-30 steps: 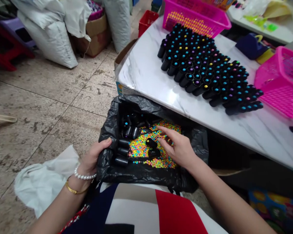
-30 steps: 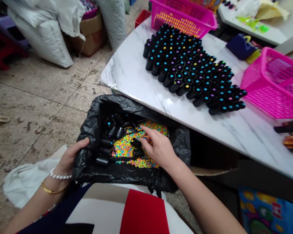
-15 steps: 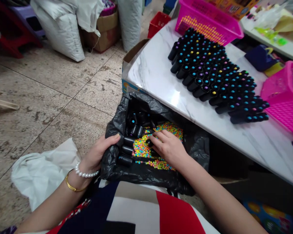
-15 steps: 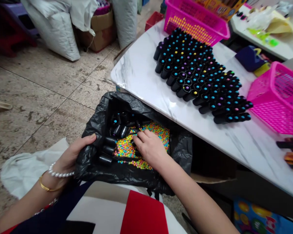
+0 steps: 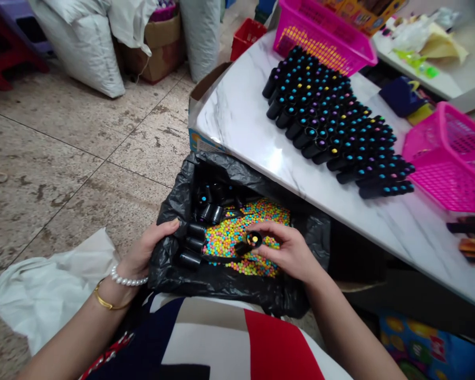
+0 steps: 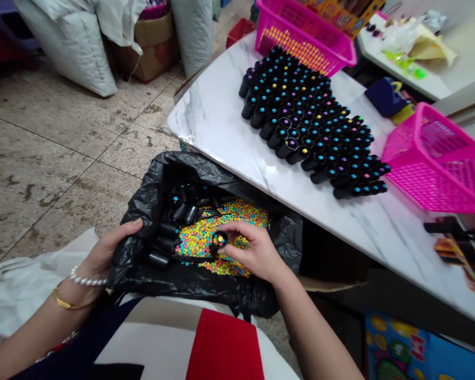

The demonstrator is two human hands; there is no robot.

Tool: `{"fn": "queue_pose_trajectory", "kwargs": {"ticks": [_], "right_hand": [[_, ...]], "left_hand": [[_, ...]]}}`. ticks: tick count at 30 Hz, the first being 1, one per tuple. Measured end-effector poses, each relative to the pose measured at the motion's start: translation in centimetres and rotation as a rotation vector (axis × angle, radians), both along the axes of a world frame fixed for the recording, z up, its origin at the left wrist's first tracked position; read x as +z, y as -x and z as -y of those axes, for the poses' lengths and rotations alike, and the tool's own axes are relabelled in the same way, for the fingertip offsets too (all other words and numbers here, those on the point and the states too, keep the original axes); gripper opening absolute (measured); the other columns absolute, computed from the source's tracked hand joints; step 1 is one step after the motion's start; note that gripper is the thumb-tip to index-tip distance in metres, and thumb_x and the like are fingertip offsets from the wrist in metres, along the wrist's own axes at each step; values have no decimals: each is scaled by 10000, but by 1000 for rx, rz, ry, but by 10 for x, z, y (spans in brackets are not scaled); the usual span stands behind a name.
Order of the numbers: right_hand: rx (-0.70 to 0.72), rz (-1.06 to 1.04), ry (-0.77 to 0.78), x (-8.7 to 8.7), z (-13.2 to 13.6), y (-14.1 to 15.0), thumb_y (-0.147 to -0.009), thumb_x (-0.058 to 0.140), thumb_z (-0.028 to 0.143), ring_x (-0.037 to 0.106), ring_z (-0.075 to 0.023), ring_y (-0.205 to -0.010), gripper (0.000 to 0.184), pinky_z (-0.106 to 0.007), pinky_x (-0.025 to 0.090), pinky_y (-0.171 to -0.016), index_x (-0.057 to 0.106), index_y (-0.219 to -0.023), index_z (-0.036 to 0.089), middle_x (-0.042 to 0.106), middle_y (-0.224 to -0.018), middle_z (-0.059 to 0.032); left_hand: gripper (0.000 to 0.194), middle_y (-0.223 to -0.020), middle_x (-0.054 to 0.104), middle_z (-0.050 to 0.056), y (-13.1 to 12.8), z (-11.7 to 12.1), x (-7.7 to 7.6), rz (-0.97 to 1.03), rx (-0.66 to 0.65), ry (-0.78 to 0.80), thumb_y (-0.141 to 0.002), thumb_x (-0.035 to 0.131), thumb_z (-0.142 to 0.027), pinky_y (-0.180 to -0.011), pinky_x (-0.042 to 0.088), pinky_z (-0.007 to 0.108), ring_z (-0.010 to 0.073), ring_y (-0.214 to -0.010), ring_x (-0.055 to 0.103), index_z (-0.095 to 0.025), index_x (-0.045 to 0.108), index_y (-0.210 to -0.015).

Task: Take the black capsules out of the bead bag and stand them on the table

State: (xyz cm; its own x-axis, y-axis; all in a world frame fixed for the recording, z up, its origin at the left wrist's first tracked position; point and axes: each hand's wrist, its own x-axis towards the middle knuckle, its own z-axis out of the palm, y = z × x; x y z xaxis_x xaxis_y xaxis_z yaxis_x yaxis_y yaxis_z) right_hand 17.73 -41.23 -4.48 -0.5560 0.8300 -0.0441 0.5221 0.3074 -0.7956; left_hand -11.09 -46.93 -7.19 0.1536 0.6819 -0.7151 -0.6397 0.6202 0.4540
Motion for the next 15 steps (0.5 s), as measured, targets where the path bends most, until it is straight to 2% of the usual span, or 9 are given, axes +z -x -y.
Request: {"fn": "queue_pose_trajectory", "kwargs": {"ticks": [3,7,10,13,15], "right_hand": [[-71,-35,-21,4,-1,-5,-792,696,271,619,-214,-1050,269,-377,479,-952,644,-1052,224,668,-1104,-64],[-156,-95,70,7,4,-14,-799,689,299,642,-207,-959,315,-360,522,-873,625,-1098,221,675,-1052,-64],[-192,-143,72,12,9,-21,-815,668,273,640,-193,-944,318,-343,521,-860,614,-1126,235,671,-1058,-55],[-267,-157,-33,21,6,-35,-798,674,256,617,-206,-1001,288,-361,495,-900,623,-1081,230,657,-1083,-62],[-454,-149,-205,25,-1,-49,-774,691,285,603,-208,-985,277,-359,493,-874,624,-1034,217,640,-1069,-65]], "left_hand": [[254,-783,771,105,-2,0,4,3,-5,-3,-732,711,-285,-701,604,379,313,-771,725,-135,748,-934],[177,-777,770,116,-5,0,11,-21,3,33,-757,682,-260,-719,607,396,317,-774,727,-137,758,-858],[151,-772,771,110,-6,0,14,-25,30,55,-750,683,-252,-726,608,392,326,-797,725,-152,763,-829],[150,-761,772,96,-6,-1,17,-23,25,112,-721,713,-233,-729,609,389,333,-812,723,-169,766,-845],[223,-768,775,80,-7,-1,21,3,23,184,-721,715,-232,-740,608,405,336,-835,719,-189,758,-936]]}}
